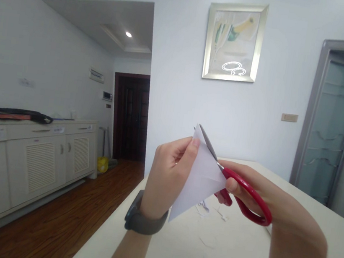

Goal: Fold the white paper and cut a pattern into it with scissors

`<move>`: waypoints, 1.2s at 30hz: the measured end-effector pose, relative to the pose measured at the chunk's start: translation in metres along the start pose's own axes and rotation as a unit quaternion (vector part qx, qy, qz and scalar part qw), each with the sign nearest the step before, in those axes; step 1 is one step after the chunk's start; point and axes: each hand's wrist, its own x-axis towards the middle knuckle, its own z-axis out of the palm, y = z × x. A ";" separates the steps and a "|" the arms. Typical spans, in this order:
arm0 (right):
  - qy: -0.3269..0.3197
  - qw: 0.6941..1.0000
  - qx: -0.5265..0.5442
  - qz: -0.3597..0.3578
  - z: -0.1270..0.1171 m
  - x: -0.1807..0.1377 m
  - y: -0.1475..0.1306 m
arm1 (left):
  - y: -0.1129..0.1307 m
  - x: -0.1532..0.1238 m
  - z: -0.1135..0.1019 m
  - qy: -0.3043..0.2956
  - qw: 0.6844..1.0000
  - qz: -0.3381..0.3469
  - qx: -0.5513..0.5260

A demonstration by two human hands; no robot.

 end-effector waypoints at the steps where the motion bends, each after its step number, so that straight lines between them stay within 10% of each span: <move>1: 0.001 1.000 -0.002 -0.001 0.000 0.000 0.000 | 0.000 0.000 0.000 0.003 1.000 0.001 -0.001; 36: 0.001 1.000 -0.016 -0.018 0.007 -0.003 0.003 | 0.004 -0.001 0.001 0.024 0.997 -0.043 -0.064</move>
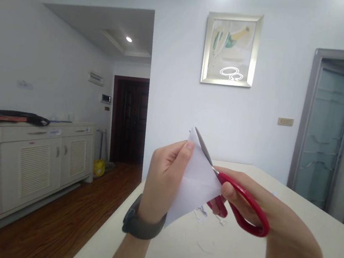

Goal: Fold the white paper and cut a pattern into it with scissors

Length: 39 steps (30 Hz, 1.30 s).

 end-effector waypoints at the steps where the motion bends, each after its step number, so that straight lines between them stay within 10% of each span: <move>1: -0.002 1.000 -0.004 -0.005 0.000 0.001 0.000 | 0.001 0.000 0.000 0.003 1.000 0.003 0.000; 39: 0.005 0.999 0.038 -0.016 0.002 0.003 -0.004 | -0.001 0.002 -0.003 -0.004 0.999 -0.011 -0.048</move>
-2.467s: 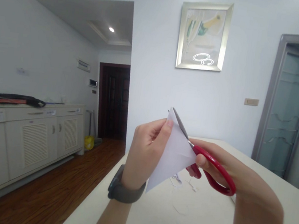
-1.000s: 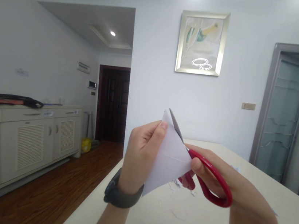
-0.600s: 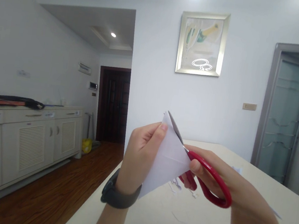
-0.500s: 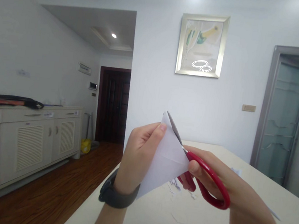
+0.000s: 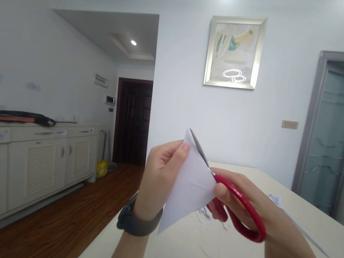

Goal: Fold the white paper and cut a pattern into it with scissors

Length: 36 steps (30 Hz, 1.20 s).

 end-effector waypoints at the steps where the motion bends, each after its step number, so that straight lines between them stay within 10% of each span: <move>1: 0.000 1.000 -0.003 0.000 -0.001 0.000 0.000 | 0.000 0.000 0.000 0.001 1.000 0.002 -0.003; 36: -0.003 0.999 -0.040 0.019 0.002 -0.003 -0.004 | 0.000 0.001 0.001 0.038 0.998 0.055 0.007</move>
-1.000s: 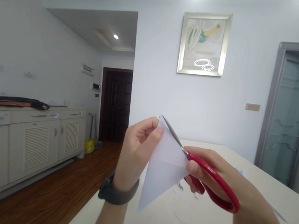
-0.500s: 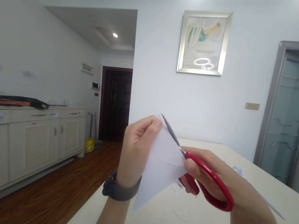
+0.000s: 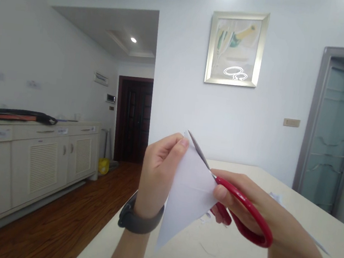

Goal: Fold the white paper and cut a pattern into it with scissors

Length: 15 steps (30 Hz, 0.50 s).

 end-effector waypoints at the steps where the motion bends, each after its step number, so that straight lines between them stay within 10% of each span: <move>1: 0.004 1.000 0.002 0.002 0.001 0.000 -0.001 | 0.000 0.000 0.000 0.001 1.000 -0.002 0.000; 15: 0.017 0.999 0.028 0.028 0.003 0.005 -0.001 | 0.000 0.001 0.000 0.013 1.000 0.002 -0.016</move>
